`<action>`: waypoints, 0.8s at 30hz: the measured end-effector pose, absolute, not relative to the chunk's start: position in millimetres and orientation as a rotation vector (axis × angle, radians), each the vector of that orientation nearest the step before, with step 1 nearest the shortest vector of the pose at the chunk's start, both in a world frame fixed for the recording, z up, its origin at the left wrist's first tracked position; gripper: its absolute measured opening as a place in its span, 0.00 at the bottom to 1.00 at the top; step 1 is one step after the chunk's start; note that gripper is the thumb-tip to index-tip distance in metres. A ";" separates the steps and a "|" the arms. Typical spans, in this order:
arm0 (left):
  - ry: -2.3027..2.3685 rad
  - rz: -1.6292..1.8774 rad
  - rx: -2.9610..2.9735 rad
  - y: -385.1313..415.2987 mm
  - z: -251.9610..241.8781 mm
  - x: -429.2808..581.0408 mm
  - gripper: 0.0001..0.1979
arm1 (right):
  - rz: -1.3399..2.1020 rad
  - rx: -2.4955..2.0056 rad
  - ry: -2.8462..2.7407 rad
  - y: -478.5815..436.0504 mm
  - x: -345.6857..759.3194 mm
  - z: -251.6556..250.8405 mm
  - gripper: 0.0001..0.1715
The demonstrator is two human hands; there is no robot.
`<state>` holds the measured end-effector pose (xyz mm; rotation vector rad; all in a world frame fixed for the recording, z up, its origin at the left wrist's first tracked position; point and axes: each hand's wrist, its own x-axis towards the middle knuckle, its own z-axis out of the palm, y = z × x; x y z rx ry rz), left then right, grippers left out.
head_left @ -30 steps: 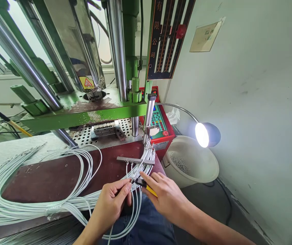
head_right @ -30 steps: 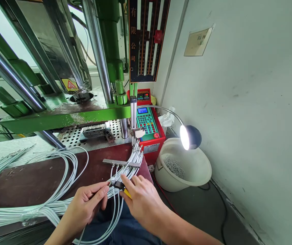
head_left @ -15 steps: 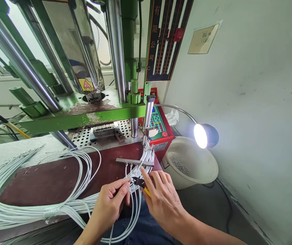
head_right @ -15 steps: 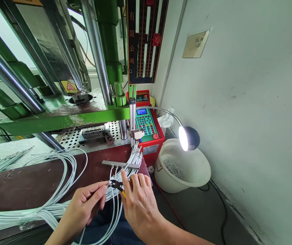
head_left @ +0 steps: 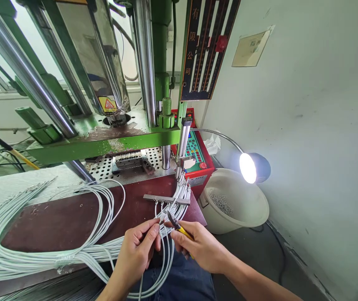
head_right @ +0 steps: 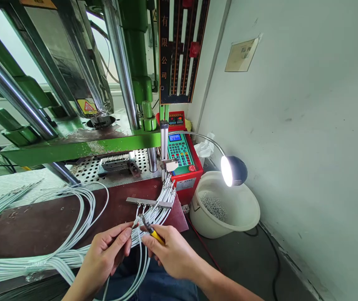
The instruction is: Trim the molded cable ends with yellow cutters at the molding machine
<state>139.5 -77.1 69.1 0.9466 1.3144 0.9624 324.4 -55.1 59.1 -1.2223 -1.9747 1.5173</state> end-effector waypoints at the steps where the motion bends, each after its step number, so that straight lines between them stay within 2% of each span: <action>1: 1.314 0.967 0.938 -76.7 68.9 139.4 0.23 | 1.396 -1.247 -1.994 -55.8 325.0 59.2 0.23; 3: 1.319 0.976 0.927 -76.2 68.9 139.6 0.25 | 0.946 -1.300 -2.116 -58.5 324.7 56.5 0.20; 6: 1.334 0.966 0.946 -76.7 70.5 141.5 0.26 | 0.359 -1.358 -2.251 -61.8 322.6 47.9 0.24; 10: 1.341 0.964 0.990 -77.1 69.2 144.5 0.26 | 0.103 -1.350 -2.297 -61.1 321.8 36.8 0.26; 13: 1.305 0.958 1.058 -74.6 63.6 144.2 0.26 | 0.304 -1.334 -2.186 -57.8 323.2 36.4 0.21; 16: 1.252 0.951 1.109 -71.4 60.7 145.2 0.25 | 0.887 -1.260 -1.877 -52.0 324.8 46.2 0.17; 19: 1.215 0.925 1.119 -74.2 60.2 154.8 0.23 | 1.311 -1.174 -1.674 -45.9 329.7 59.0 0.20; 22: 1.164 0.847 1.171 -90.1 48.8 173.7 0.22 | 1.390 -1.170 -1.800 -44.9 344.0 64.9 0.20; 24: 1.100 0.769 1.290 -106.5 31.7 187.4 0.21 | 1.270 -1.276 -1.947 -46.9 358.7 64.3 0.19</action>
